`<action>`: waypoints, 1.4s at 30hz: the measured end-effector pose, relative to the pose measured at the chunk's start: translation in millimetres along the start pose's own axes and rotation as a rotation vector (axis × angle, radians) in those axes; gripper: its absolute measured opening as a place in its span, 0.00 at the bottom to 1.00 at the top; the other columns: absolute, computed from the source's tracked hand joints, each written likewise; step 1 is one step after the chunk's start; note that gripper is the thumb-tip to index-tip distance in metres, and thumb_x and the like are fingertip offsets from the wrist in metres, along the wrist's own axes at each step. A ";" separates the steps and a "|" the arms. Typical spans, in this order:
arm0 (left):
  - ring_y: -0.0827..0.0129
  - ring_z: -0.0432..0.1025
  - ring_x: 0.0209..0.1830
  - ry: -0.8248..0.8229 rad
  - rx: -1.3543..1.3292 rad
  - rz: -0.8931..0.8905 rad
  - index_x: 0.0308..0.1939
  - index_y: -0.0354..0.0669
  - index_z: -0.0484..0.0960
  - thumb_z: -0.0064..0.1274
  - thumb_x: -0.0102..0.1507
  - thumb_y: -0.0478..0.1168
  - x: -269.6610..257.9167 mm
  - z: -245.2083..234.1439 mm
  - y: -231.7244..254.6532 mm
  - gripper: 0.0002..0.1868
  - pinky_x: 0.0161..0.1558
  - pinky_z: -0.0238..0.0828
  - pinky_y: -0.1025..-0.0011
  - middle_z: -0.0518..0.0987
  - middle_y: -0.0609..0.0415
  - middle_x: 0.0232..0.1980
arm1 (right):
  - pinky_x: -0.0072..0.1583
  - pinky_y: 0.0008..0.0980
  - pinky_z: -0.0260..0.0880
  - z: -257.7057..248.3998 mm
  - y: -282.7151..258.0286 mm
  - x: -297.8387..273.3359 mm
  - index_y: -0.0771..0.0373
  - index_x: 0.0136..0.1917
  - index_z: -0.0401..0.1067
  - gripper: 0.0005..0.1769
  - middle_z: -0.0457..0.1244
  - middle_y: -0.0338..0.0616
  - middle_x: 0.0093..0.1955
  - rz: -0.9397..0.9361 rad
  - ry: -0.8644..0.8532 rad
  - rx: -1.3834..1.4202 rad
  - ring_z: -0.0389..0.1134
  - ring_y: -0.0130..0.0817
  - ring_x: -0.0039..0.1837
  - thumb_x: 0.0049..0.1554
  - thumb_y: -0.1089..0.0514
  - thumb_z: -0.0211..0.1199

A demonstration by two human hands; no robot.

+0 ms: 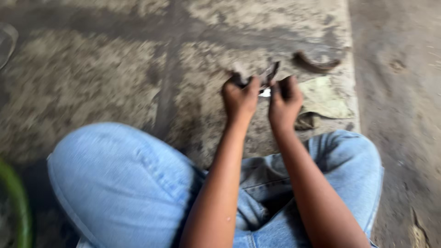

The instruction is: The person sits on the floor and scrubs a curved metal part with a small abrasive tool. They repeatedly wipe the part with a cloth to remove residue and inspect the surface. The person handles the part with both hands, turning it to clean different sides.

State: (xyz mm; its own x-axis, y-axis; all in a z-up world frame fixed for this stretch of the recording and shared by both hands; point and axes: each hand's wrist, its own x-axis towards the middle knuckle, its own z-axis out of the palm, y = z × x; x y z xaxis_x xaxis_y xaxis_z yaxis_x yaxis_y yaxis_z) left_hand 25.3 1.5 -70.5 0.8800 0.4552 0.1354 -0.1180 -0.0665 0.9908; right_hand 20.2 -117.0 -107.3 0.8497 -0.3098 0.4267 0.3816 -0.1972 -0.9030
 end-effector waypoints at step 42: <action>0.73 0.74 0.23 -0.142 -0.147 -0.034 0.25 0.38 0.80 0.58 0.58 0.41 -4.9 -13.0 10.6 0.11 0.27 0.69 0.71 0.80 0.59 0.24 | 0.44 0.26 0.60 8.3 -24.9 -1.1 0.67 0.42 0.63 0.14 0.60 0.37 0.37 -0.061 0.051 -0.040 0.57 0.22 0.41 0.66 0.63 0.64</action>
State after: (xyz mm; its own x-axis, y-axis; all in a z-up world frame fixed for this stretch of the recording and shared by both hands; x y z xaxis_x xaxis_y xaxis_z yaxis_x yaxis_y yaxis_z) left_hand 13.7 10.0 -60.5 0.9394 0.3247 0.1098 -0.1436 0.0819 0.9862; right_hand 12.8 -104.0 -85.8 0.8055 -0.3426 0.4835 0.4162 -0.2537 -0.8732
